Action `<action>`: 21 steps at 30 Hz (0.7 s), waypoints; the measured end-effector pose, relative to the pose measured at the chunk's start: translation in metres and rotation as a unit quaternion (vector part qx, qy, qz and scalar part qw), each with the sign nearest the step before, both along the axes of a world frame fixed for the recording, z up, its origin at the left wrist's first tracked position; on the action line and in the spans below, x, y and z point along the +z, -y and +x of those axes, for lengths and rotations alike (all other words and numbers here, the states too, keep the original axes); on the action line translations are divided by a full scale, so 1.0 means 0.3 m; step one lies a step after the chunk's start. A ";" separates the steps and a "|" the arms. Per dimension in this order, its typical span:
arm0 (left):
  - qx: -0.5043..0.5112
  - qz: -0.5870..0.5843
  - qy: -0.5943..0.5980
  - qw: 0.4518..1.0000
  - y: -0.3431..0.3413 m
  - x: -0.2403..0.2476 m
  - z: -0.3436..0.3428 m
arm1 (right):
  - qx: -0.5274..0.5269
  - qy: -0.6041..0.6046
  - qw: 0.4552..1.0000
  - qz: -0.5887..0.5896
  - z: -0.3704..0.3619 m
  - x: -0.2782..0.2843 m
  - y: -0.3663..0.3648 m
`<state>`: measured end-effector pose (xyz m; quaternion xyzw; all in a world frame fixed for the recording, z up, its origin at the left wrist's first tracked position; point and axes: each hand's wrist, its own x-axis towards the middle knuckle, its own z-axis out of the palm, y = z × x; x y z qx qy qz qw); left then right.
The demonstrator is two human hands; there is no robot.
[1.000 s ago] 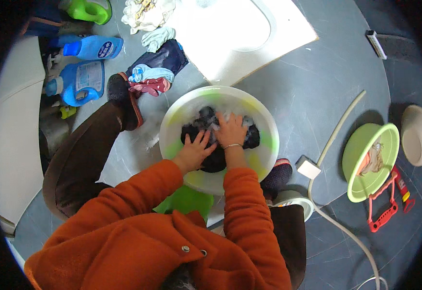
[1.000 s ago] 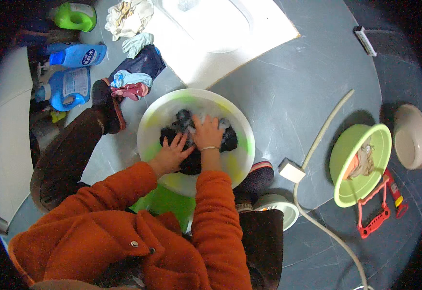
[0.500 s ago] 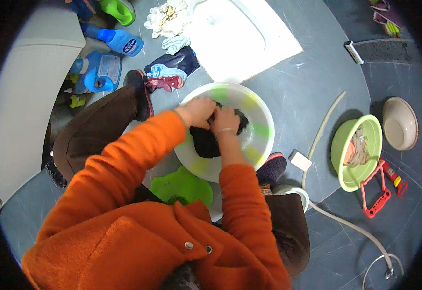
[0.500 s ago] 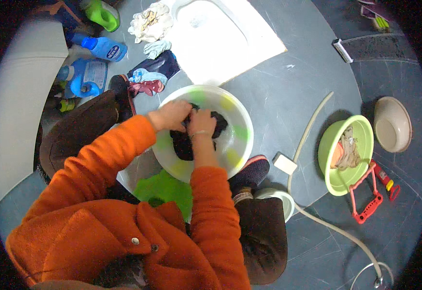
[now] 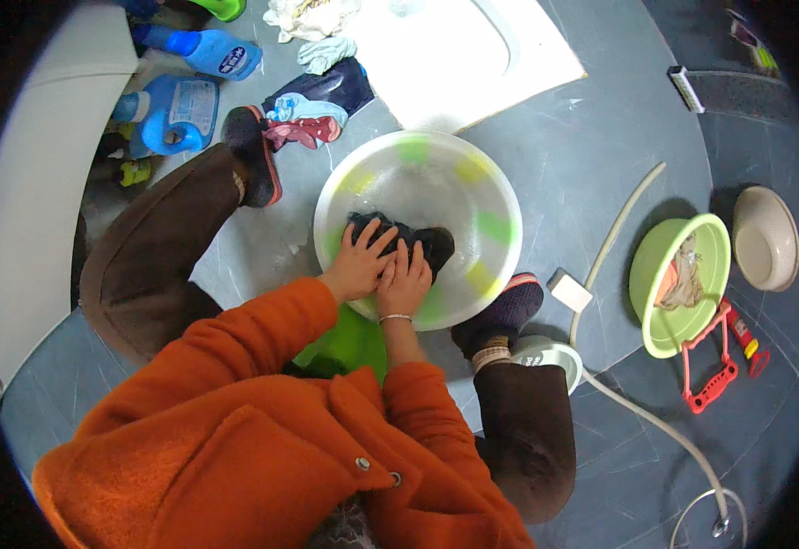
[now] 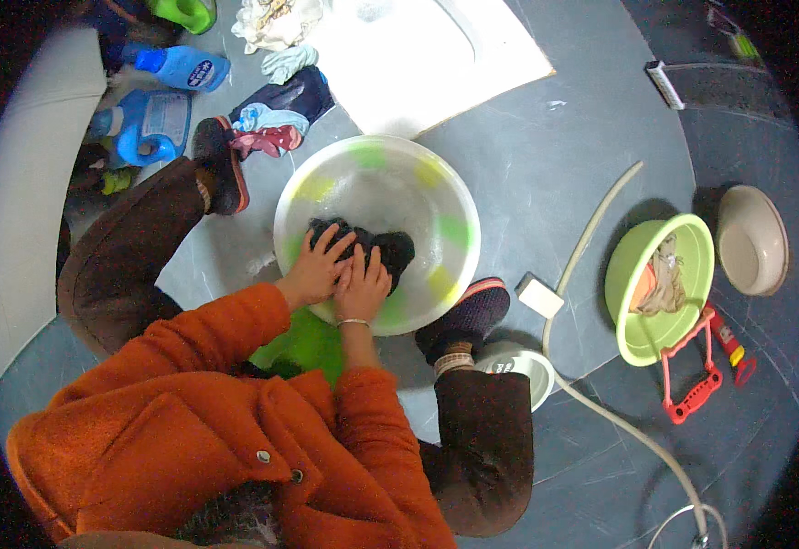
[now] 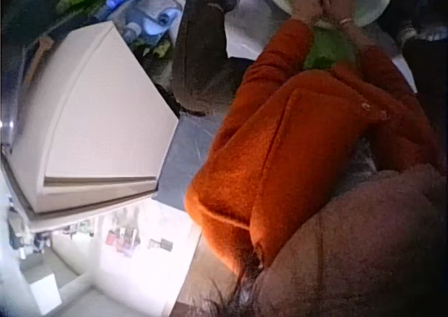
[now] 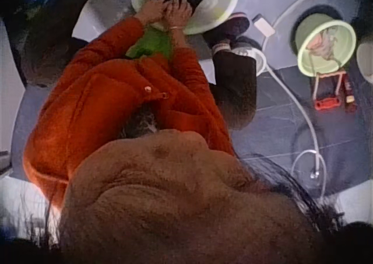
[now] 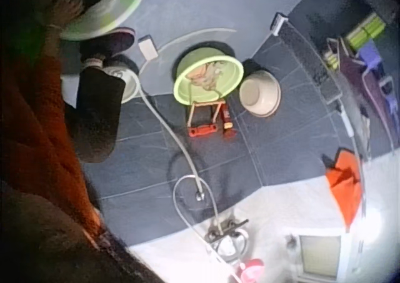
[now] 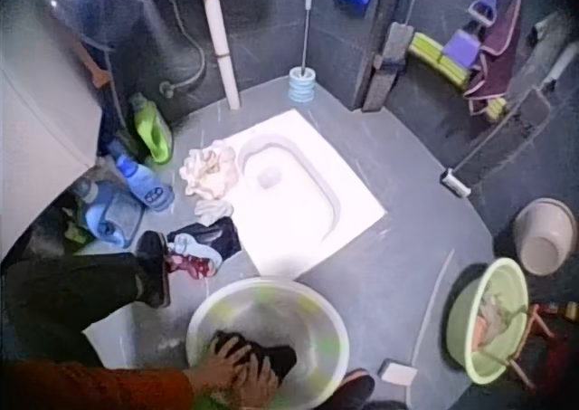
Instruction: The person is washing clothes by hand in a bathroom. They scrub a black garment with soap, rinse it in a basin, and then handle other items including a white cloth.
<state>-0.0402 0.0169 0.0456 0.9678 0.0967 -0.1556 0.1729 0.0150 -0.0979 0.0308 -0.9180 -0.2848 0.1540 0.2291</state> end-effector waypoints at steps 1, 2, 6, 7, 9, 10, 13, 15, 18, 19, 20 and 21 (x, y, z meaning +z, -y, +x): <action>0.011 -0.018 -0.010 1.000 -0.004 -0.012 0.009 | -0.008 -0.005 1.000 -0.008 -0.001 -0.024 -0.006; 0.022 -0.036 -0.021 0.999 -0.013 -0.026 0.020 | -0.016 -0.012 1.000 -0.017 0.004 -0.049 -0.012; 0.036 -0.027 -0.051 0.998 -0.052 -0.116 0.153 | 0.019 -0.029 0.998 -0.061 0.144 -0.160 -0.044; 0.033 -0.044 -0.076 0.996 -0.070 -0.148 0.194 | 0.022 -0.045 0.997 -0.055 0.191 -0.178 -0.057; 0.032 -0.074 -0.091 0.993 -0.099 -0.181 0.260 | 0.043 -0.030 0.999 -0.014 0.259 -0.233 -0.069; 0.020 -0.090 -0.080 0.993 -0.117 -0.187 0.293 | 0.034 -0.060 0.995 -0.069 0.302 -0.238 -0.086; -0.008 -0.145 -0.209 0.967 -0.193 -0.169 0.396 | 0.057 -0.126 0.971 -0.193 0.388 -0.191 -0.163; -0.032 -0.147 -0.252 0.956 -0.234 -0.204 0.438 | 0.075 -0.098 0.967 -0.222 0.456 -0.196 -0.223; -0.011 -0.137 -0.224 0.965 -0.237 -0.248 0.404 | 0.035 -0.175 0.947 -0.268 0.499 -0.174 -0.278; 0.021 -0.155 -0.221 0.963 -0.247 -0.223 0.426 | 0.010 -0.184 0.959 -0.216 0.519 -0.177 -0.273; 0.049 -0.171 -0.216 0.960 -0.256 -0.186 0.451 | -0.018 -0.190 0.969 -0.159 0.550 -0.203 -0.259; 0.053 -0.148 -0.202 0.967 -0.265 -0.140 0.472 | -0.048 -0.193 0.975 -0.097 0.575 -0.204 -0.259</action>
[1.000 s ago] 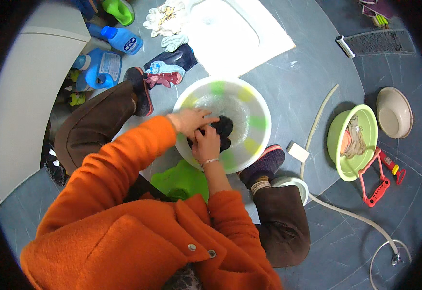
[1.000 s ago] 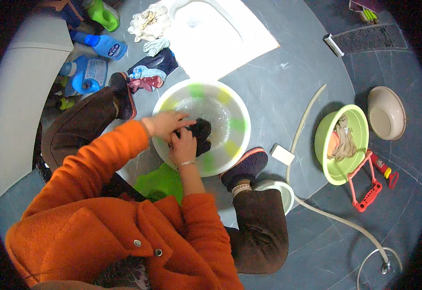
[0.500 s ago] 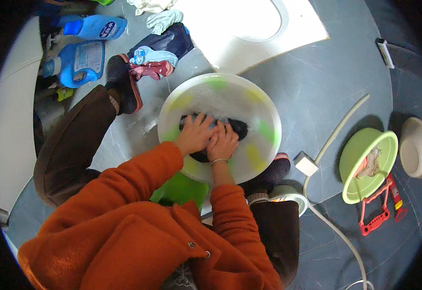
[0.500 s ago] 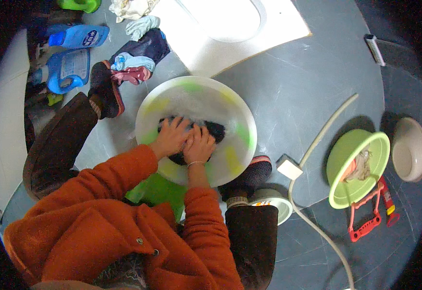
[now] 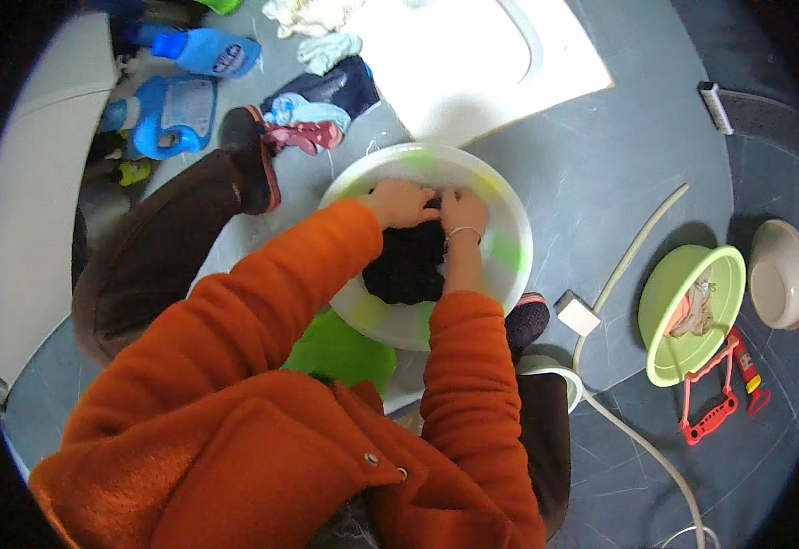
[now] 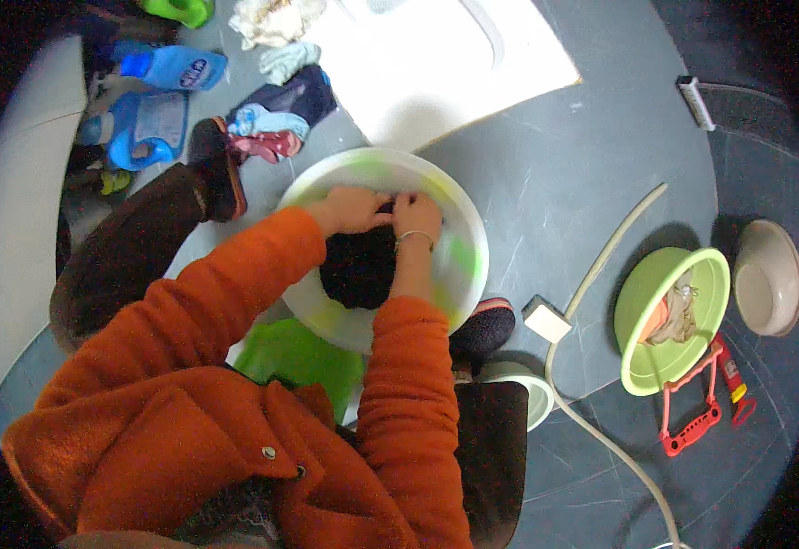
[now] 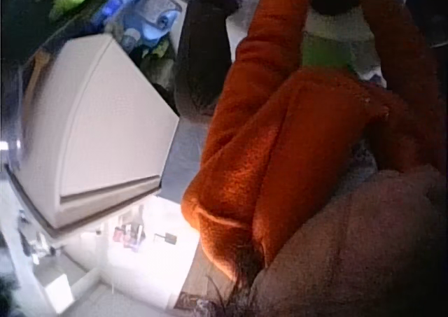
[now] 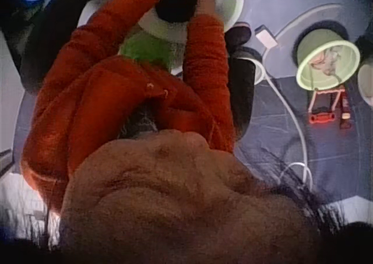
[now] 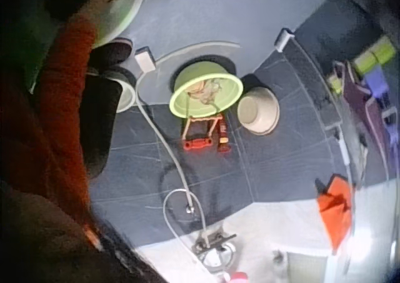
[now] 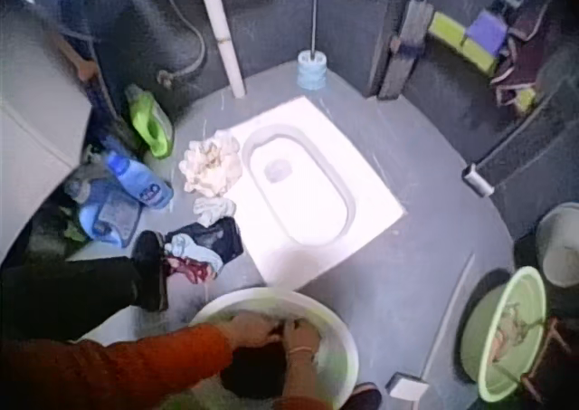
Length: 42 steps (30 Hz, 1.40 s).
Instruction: The person is washing clothes by hand in a bathroom. They scrub a black garment with soap, rinse it in a basin, and then handle other items including a white cloth.
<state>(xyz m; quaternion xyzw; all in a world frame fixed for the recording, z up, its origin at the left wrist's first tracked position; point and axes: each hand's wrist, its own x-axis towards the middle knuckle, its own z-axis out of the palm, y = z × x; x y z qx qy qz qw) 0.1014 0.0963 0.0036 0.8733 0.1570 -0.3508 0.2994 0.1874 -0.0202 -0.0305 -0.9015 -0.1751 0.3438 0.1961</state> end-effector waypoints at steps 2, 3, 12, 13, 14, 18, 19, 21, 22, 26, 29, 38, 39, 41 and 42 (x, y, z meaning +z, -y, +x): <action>0.003 0.033 0.070 0.997 -0.022 0.112 -0.032 | -0.112 0.006 0.990 0.081 -0.026 0.054 -0.016; 0.003 0.048 0.104 0.993 -0.031 0.166 -0.054 | -0.167 0.008 0.978 0.121 -0.042 0.084 -0.016; -0.010 0.101 0.117 0.988 0.160 0.314 -0.368 | 0.002 0.143 0.985 0.098 -0.481 0.223 0.179; -0.016 0.125 0.107 0.986 0.191 0.297 -0.383 | 0.018 0.156 0.982 0.102 -0.511 0.217 0.181; -0.002 0.181 0.119 0.976 0.230 0.238 -0.408 | 0.033 0.167 0.980 0.107 -0.534 0.211 0.182; -0.034 0.213 0.128 0.968 0.257 0.120 -0.435 | 0.061 0.194 0.979 0.028 -0.556 0.156 0.199; -0.040 0.220 0.124 0.967 0.247 0.079 -0.427 | 0.066 0.186 0.980 0.038 -0.538 0.122 0.197; -0.043 0.181 0.098 0.978 0.213 0.038 -0.383 | 0.073 0.172 0.981 0.059 -0.458 0.088 0.168; -0.041 0.134 0.074 0.987 0.177 0.046 -0.340 | 0.081 0.195 0.975 0.067 -0.418 0.075 0.147; -0.032 0.047 0.031 0.998 0.068 0.021 -0.221 | 0.055 0.062 0.996 0.045 -0.264 0.049 0.061; -0.016 0.004 -0.002 1.000 0.045 0.016 -0.184 | 0.051 0.010 0.998 0.037 -0.248 0.052 0.064; -0.073 -0.036 0.017 0.997 -0.050 0.313 -0.118 | -0.229 -0.292 0.904 0.214 -0.150 0.222 0.205; -0.079 -0.025 0.026 0.996 -0.039 0.384 -0.117 | -0.261 -0.323 0.868 0.272 -0.160 0.234 0.247; -0.081 0.003 0.048 0.995 -0.036 0.597 -0.119 | -0.246 -0.268 0.858 0.362 -0.182 0.306 0.257; -0.079 0.018 0.056 0.995 -0.041 0.681 -0.137 | -0.247 -0.286 0.848 0.372 -0.192 0.397 0.232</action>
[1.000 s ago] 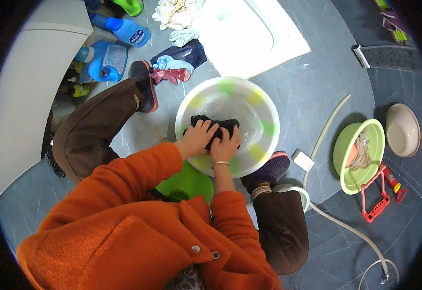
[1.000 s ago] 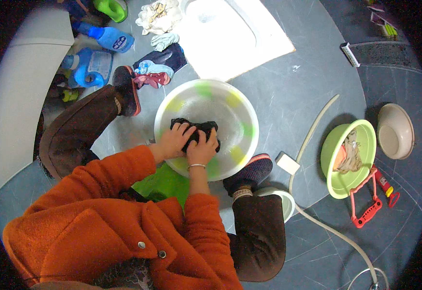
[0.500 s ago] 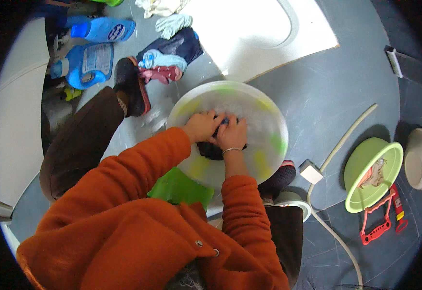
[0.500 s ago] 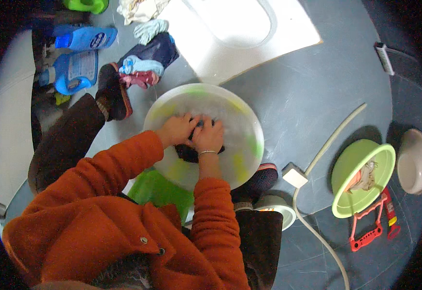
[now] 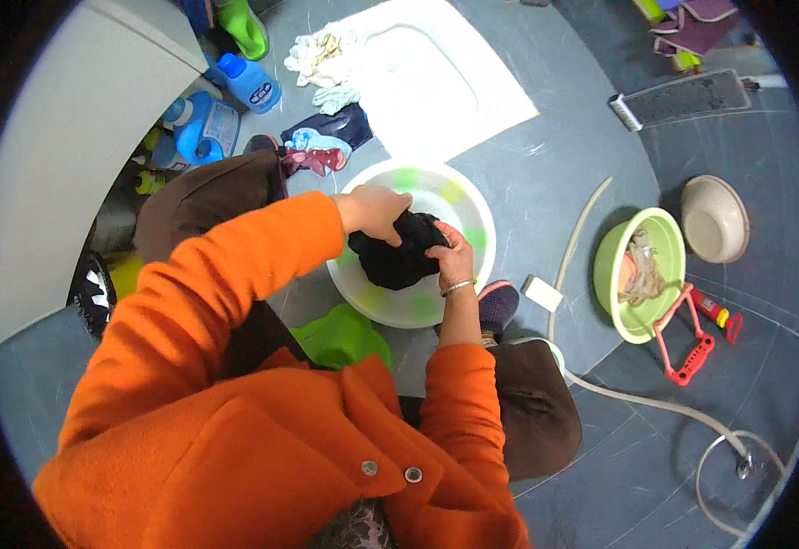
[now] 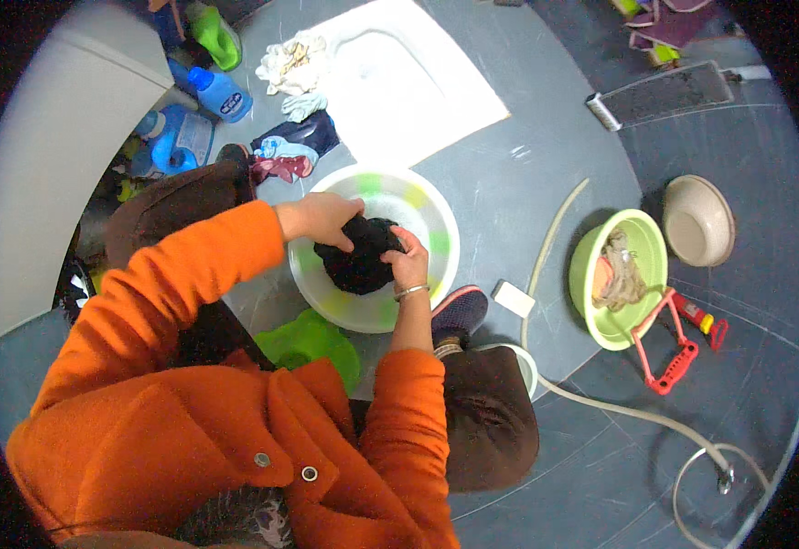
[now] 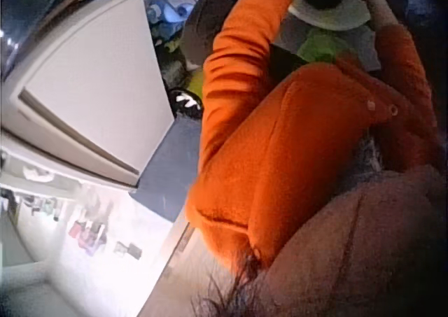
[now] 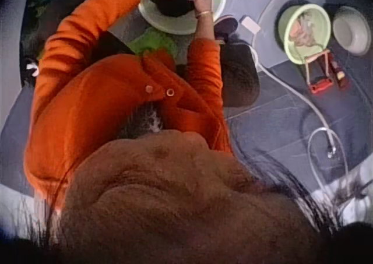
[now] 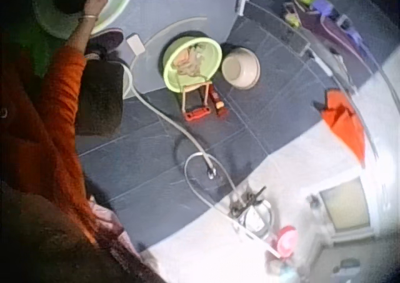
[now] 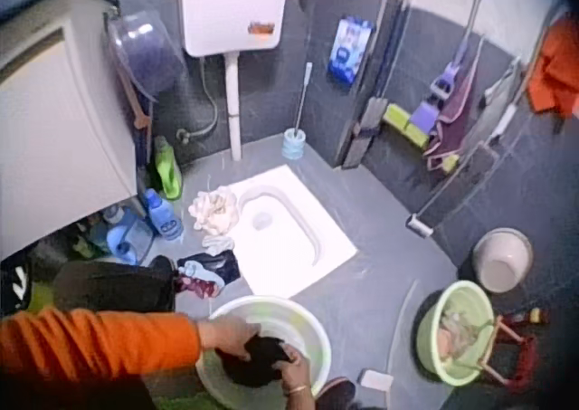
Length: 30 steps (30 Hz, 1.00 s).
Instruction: The person is washing clothes by hand in a bathroom. They scrub a black garment with soap, rinse it in a basin, and then handle other items including a white cloth.
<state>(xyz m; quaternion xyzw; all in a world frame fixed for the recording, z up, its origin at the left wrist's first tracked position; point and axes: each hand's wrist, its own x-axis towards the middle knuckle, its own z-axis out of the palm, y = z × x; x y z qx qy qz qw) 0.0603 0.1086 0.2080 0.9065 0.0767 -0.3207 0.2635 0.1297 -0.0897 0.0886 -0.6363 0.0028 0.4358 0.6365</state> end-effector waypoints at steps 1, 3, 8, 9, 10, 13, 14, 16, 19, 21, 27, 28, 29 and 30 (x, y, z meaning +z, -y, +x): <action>0.000 0.011 0.012 1.000 0.003 0.079 -0.007 | -0.003 -0.014 1.000 0.013 -0.009 0.121 -0.016; 0.006 0.010 0.045 0.999 0.019 0.217 -0.020 | -0.017 0.046 0.998 0.034 -0.010 0.238 0.004; 0.061 -0.086 0.124 0.987 0.055 0.384 -0.111 | -0.033 0.297 0.953 0.047 -0.031 0.485 0.052; 0.080 -0.113 0.129 0.982 0.056 0.399 -0.126 | -0.018 0.338 0.940 0.043 -0.044 0.547 0.051; 0.092 -0.150 0.135 0.975 0.058 0.408 -0.140 | 0.000 0.376 0.926 0.037 -0.059 0.604 0.052; 0.191 -0.373 0.147 0.896 0.051 0.366 -0.174 | 0.067 0.446 0.892 0.036 -0.094 0.705 0.031; 0.244 -0.412 0.109 0.871 0.052 0.366 -0.171 | 0.062 0.421 0.904 0.041 -0.105 0.710 0.028; 0.319 -0.500 0.045 0.804 0.056 0.336 -0.159 | 0.060 0.393 0.916 0.050 -0.117 0.700 0.017; 0.394 -0.452 -0.006 0.800 0.063 0.325 -0.139 | 0.090 0.421 0.902 0.026 -0.111 0.685 -0.007; 0.398 -0.447 0.008 0.801 0.062 0.301 -0.138 | 0.140 0.461 0.876 0.004 -0.091 0.682 -0.014; 0.381 -0.471 0.132 0.785 0.079 0.224 -0.160 | 0.045 0.135 0.990 -0.008 -0.115 0.712 -0.042; 0.356 -0.470 0.157 0.792 0.088 0.231 -0.163 | 0.008 0.088 0.996 -0.026 -0.120 0.733 -0.055; 0.324 -0.440 0.186 0.816 0.093 0.224 -0.164 | -0.030 0.040 0.998 -0.043 -0.121 0.739 -0.062; 0.291 -0.409 0.213 0.838 0.096 0.210 -0.170 | -0.033 0.026 0.998 -0.046 -0.115 0.705 -0.055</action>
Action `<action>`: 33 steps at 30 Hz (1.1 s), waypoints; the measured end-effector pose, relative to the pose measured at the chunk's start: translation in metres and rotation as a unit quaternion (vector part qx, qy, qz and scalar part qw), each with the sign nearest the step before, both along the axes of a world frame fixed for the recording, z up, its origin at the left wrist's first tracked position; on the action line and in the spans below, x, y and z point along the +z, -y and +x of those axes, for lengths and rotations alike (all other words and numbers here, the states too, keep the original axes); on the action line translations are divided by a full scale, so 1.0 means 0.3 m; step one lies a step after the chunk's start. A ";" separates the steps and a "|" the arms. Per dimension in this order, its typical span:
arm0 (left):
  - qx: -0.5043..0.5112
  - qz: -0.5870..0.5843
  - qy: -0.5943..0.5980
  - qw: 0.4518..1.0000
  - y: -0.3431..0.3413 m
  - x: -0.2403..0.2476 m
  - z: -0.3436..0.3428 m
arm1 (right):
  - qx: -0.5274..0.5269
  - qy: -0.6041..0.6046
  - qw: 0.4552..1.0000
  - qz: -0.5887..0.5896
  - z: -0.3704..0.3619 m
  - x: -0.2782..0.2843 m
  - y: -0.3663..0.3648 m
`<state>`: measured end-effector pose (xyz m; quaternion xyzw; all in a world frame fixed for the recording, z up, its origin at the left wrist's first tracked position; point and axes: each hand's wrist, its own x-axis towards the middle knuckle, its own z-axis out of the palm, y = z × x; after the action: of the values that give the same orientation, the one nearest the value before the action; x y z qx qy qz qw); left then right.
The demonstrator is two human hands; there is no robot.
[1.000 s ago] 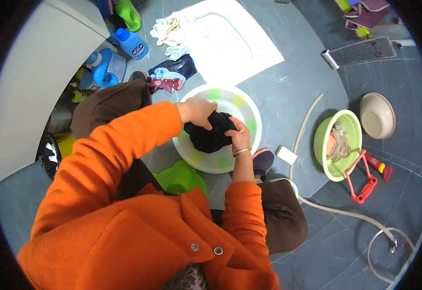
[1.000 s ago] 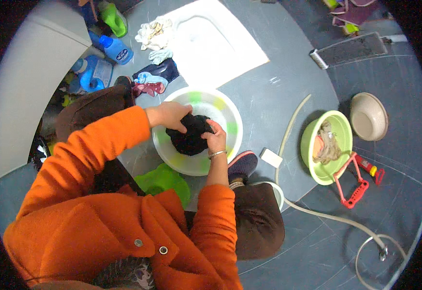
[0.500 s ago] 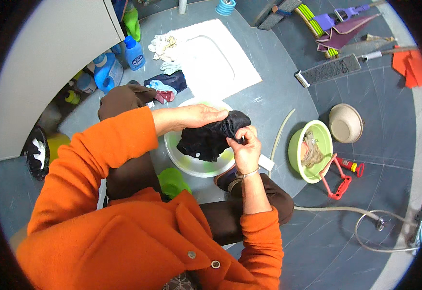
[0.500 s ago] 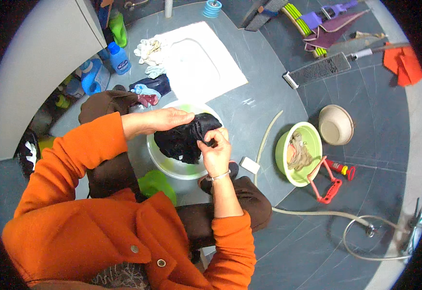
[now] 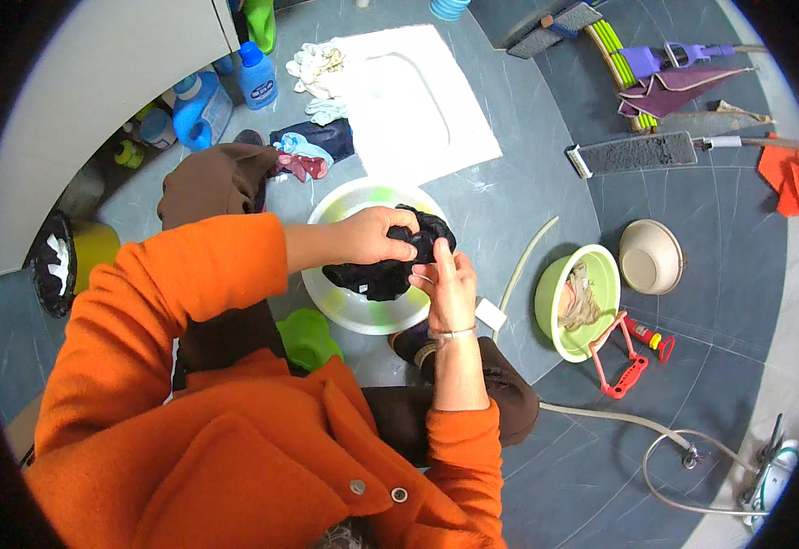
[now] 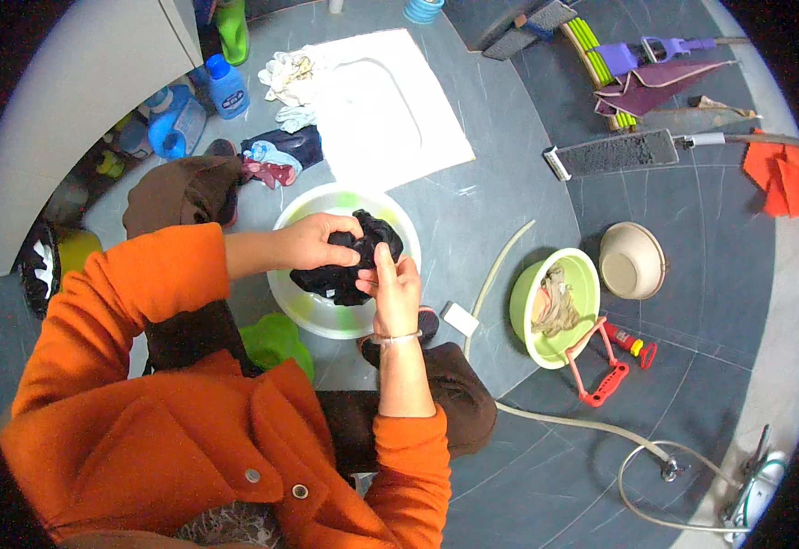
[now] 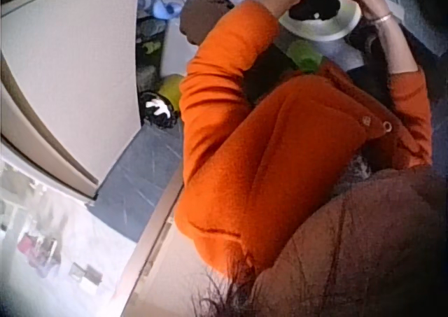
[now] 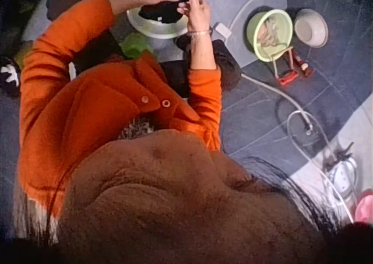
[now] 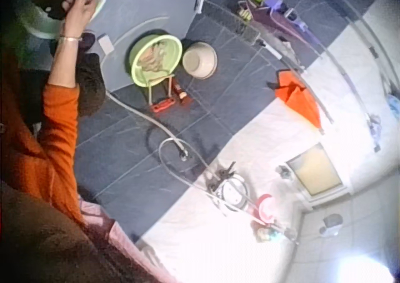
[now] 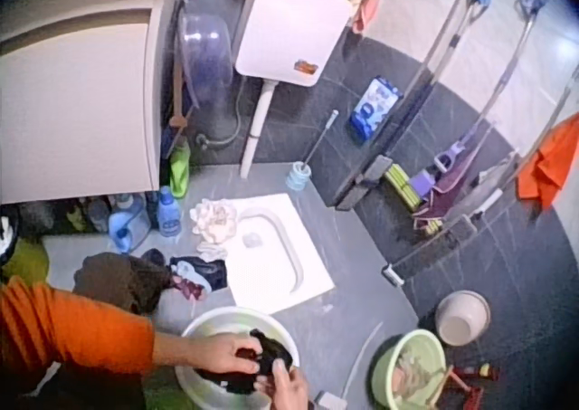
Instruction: The person is washing clothes by hand in a bathroom. They scrub a black garment with soap, rinse it in a basin, and then handle other items including a white cloth.
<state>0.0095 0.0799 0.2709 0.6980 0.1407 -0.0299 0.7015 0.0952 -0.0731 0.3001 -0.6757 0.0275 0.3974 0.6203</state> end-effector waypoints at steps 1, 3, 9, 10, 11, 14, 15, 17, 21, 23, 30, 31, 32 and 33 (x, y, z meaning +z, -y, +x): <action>-0.017 0.050 0.027 0.998 0.000 -0.013 0.002 | -0.019 -0.022 0.999 0.018 0.009 -0.015 0.007; -0.062 0.079 0.022 0.995 -0.006 -0.035 0.007 | -0.055 -0.065 0.995 0.054 0.020 -0.042 0.024; -0.035 0.077 -0.132 0.988 -0.006 -0.004 0.025 | -0.101 -0.093 0.979 0.150 0.018 -0.103 0.061; -0.030 0.092 -0.150 0.984 -0.013 -0.018 0.029 | -0.098 -0.104 0.974 0.174 0.006 -0.097 0.051; -0.035 0.101 -0.157 0.982 -0.019 -0.029 0.026 | -0.096 -0.115 0.969 0.197 -0.005 -0.096 0.043; -0.065 0.116 -0.154 0.979 -0.022 -0.039 0.024 | -0.094 -0.104 0.963 0.231 -0.007 -0.152 0.058; -0.082 0.115 -0.141 0.980 -0.018 -0.042 0.019 | -0.096 -0.096 0.963 0.235 -0.004 -0.169 0.066; -0.101 0.133 -0.116 0.979 -0.013 -0.050 0.005 | -0.099 -0.110 0.958 0.247 -0.002 -0.171 0.067; -0.076 0.207 -0.095 0.971 0.007 -0.076 -0.022 | -0.126 -0.136 0.946 0.266 -0.001 -0.109 0.022; -0.052 0.275 -0.080 0.957 0.017 -0.103 -0.026 | -0.140 -0.117 0.949 0.258 -0.003 -0.098 0.017; 0.016 0.154 0.032 0.987 0.003 -0.053 0.003 | -0.115 0.016 0.986 0.120 -0.043 -0.106 0.031; -0.008 0.203 0.035 0.978 0.001 -0.051 -0.001 | -0.090 0.030 0.988 0.120 -0.052 -0.108 0.026; -0.044 0.213 0.012 0.976 0.003 -0.048 -0.007 | -0.071 0.053 0.985 0.146 -0.058 -0.123 0.030; -0.079 0.221 -0.012 0.972 0.007 -0.043 -0.012 | -0.069 0.049 0.984 0.157 -0.070 -0.121 0.032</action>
<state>0.0060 0.0779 0.2578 0.8441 0.0965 -0.0621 0.5238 0.0742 -0.0829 0.2637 -0.5853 -0.0191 0.3195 0.7449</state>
